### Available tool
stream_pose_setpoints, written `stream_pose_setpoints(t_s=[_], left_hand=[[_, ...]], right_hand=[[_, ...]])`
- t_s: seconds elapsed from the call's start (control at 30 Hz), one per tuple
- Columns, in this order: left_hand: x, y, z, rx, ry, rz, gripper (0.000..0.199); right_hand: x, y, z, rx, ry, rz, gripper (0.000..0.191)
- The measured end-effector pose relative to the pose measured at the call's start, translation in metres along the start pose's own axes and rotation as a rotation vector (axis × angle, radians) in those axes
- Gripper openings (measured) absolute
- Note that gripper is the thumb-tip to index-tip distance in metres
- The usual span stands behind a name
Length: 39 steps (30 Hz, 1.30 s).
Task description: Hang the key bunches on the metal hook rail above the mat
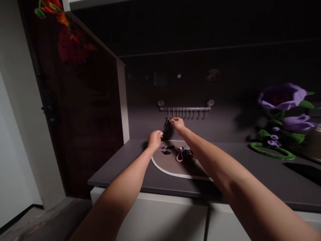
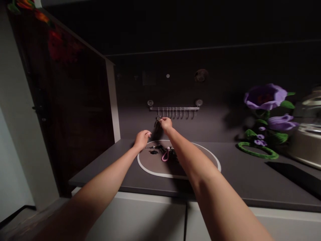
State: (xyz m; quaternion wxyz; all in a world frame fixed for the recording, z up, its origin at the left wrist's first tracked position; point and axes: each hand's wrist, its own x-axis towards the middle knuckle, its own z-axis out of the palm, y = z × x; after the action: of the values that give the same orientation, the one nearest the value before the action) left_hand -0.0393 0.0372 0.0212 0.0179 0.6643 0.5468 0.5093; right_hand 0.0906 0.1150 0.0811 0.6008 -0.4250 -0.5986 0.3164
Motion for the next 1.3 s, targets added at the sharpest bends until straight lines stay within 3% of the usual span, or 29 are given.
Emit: stream_pose_setpoints(t_s=[0.1,0.2,0.4,0.6,0.83,1.3], left_hand=[[-0.001,0.002,-0.001,-0.023,-0.035,-0.015,0.023],[-0.003,0.005,-0.003,-0.053,-0.069,0.005,0.021],[-0.007,0.008,-0.005,-0.055,-0.190,0.052,0.017],[-0.009,0.004,-0.007,-0.001,-0.310,0.110,0.020],[-0.009,0.000,-0.010,0.199,-0.416,0.216,0.025],[-0.010,-0.003,-0.010,0.293,-0.505,0.277,0.019]], right_hand=[[-0.012,-0.009,-0.006,-0.096,0.037,0.053,0.021],[-0.028,-0.017,-0.013,-0.163,0.015,0.008,0.026],[-0.067,-0.019,-0.030,-0.196,-0.223,-0.115,0.013],[-0.098,0.000,-0.050,-0.580,-0.348,-0.251,0.016],[-0.102,0.013,-0.051,-0.855,-0.524,-0.440,0.020],[-0.095,0.023,-0.041,-0.879,-0.556,-0.369,0.015]])
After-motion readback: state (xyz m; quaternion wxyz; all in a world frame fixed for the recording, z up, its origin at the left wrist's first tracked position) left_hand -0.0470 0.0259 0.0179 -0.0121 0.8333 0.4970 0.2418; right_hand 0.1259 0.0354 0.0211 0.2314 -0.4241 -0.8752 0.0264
